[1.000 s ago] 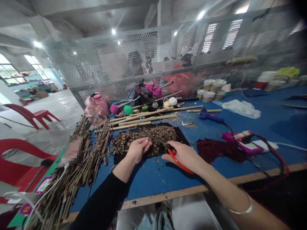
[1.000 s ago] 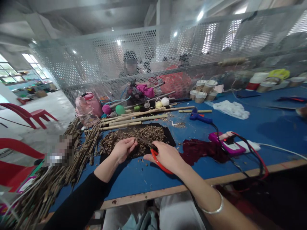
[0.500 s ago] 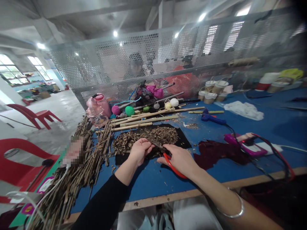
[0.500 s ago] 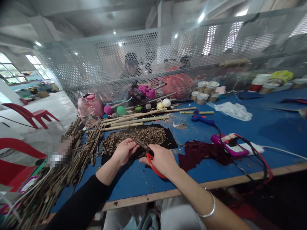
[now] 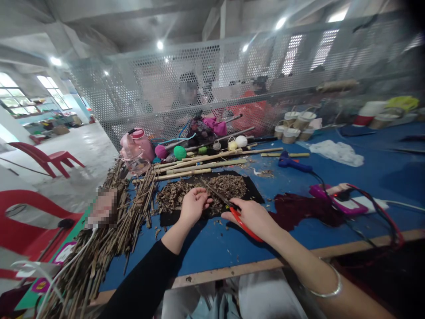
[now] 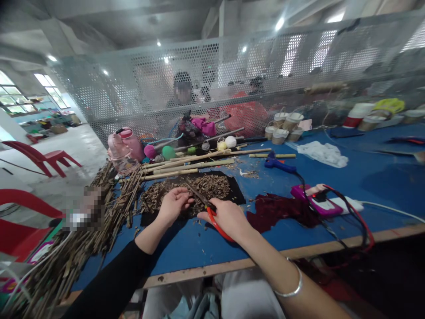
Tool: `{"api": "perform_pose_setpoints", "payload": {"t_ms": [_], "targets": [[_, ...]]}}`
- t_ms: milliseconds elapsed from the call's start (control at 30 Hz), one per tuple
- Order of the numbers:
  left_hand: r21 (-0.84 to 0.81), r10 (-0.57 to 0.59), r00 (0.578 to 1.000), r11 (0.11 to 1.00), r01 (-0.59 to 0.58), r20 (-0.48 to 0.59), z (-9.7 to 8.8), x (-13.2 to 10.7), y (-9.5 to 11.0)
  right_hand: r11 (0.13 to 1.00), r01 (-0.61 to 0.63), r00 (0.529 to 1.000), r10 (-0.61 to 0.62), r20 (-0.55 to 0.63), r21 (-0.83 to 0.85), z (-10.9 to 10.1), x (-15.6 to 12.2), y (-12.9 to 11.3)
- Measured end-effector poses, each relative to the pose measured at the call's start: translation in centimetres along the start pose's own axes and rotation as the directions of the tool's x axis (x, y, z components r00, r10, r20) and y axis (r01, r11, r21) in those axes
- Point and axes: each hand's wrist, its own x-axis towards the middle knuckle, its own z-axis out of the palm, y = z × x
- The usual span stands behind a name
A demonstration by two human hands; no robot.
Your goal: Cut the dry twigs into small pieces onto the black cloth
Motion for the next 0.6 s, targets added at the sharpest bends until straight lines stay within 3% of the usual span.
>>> {"api": "perform_pose_setpoints", "payload": {"t_ms": [100,167,233,300,400,600], "targets": [[0.348,0.216,0.976,0.914,-0.209,0.020,-0.5,-0.2,-0.1,0.997,-0.001,0.999,-0.003,0.051,0.079,-1.3,0.1,0.5],[0.543,0.371,0.923,0.758,-0.362,0.099,-0.6,-0.5,0.0,0.990,0.010,0.998,-0.019,0.065,0.142,-2.3,0.3,1.0],[0.647,0.440,0.874,0.608,-0.461,0.209,-0.6,-0.8,-0.1,0.971,0.042,0.998,-0.050,0.026,0.234,-3.1,0.8,1.6],[0.698,0.412,0.865,0.528,-0.483,0.287,-0.4,-1.1,-0.2,0.935,0.099,0.995,-0.091,-0.038,0.340,-3.6,1.8,2.3],[0.732,0.360,0.879,0.498,-0.464,0.312,0.1,-1.3,-0.5,0.878,0.153,0.987,-0.111,-0.119,0.453,-4.0,4.4,3.4],[0.817,0.331,0.897,0.401,-0.415,0.293,0.5,-1.3,-0.8,0.727,0.216,0.947,0.005,-0.320,0.652,-2.8,9.2,5.9]]}}
